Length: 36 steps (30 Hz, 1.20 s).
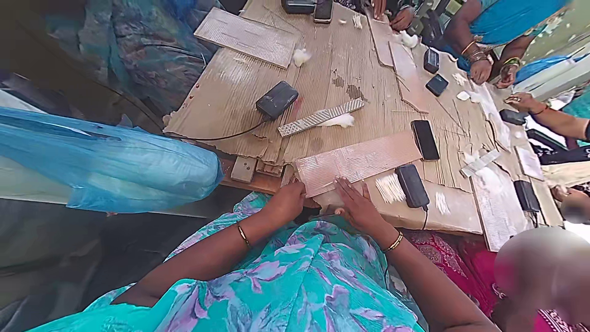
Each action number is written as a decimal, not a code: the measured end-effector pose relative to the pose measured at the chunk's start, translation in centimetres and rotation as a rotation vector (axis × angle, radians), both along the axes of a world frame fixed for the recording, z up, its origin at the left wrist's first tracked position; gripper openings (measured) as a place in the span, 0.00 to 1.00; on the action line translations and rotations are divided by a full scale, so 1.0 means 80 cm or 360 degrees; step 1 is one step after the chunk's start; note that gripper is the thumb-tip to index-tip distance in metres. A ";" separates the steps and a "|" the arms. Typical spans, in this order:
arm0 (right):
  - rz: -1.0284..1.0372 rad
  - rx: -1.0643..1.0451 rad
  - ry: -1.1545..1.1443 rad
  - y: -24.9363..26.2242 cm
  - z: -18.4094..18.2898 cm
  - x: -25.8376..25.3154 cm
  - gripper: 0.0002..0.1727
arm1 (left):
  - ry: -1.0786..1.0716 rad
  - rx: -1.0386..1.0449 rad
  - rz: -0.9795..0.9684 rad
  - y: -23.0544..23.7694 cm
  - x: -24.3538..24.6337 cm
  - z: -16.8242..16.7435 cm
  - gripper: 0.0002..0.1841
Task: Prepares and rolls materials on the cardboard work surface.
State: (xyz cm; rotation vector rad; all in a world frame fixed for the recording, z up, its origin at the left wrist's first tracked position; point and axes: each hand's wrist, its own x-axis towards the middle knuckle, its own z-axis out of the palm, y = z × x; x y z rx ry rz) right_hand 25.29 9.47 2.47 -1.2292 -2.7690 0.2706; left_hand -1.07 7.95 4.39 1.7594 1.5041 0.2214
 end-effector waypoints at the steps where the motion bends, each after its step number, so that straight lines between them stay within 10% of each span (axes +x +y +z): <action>1: -0.0078 0.0078 0.0092 0.008 -0.001 -0.004 0.44 | -0.0023 0.0064 0.0063 0.004 -0.002 -0.001 0.14; 36: -0.0111 -0.0217 -0.0056 0.070 -0.005 -0.097 0.45 | 0.0268 0.0372 0.0108 0.031 -0.021 -0.016 0.16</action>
